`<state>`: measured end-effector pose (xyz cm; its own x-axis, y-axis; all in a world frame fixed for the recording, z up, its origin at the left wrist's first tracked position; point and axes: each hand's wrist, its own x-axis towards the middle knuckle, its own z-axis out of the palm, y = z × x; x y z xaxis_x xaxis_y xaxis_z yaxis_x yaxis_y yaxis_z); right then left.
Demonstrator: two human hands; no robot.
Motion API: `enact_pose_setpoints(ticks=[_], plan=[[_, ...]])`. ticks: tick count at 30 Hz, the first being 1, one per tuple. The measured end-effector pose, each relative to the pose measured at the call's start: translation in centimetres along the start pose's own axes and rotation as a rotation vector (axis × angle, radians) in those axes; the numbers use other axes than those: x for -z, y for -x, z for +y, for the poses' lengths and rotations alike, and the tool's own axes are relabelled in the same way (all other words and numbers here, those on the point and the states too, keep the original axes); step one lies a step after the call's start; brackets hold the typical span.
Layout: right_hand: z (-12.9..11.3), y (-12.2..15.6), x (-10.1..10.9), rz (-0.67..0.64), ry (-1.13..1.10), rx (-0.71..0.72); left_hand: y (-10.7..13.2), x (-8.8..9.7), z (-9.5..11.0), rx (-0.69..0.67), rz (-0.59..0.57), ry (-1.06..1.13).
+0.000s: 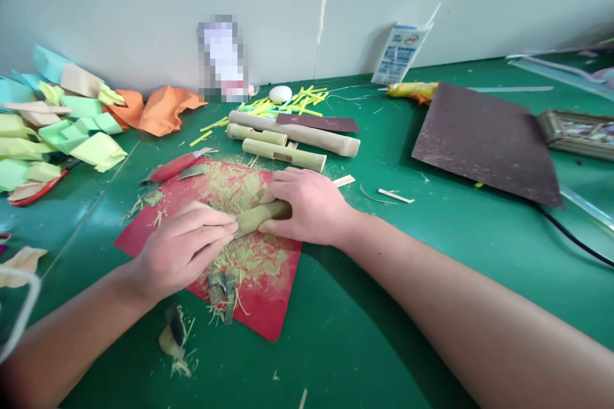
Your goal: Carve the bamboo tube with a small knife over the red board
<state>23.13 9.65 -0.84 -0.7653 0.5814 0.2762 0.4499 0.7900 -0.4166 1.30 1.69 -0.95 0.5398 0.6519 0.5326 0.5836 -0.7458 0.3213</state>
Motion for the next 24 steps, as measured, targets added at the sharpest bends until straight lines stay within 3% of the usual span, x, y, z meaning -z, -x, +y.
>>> enact_pose_setpoints(ticks=[24], plan=[[0.15,0.04,-0.03,0.002,0.006,-0.003,-0.26,0.18,-0.12,0.013,0.015,0.011]])
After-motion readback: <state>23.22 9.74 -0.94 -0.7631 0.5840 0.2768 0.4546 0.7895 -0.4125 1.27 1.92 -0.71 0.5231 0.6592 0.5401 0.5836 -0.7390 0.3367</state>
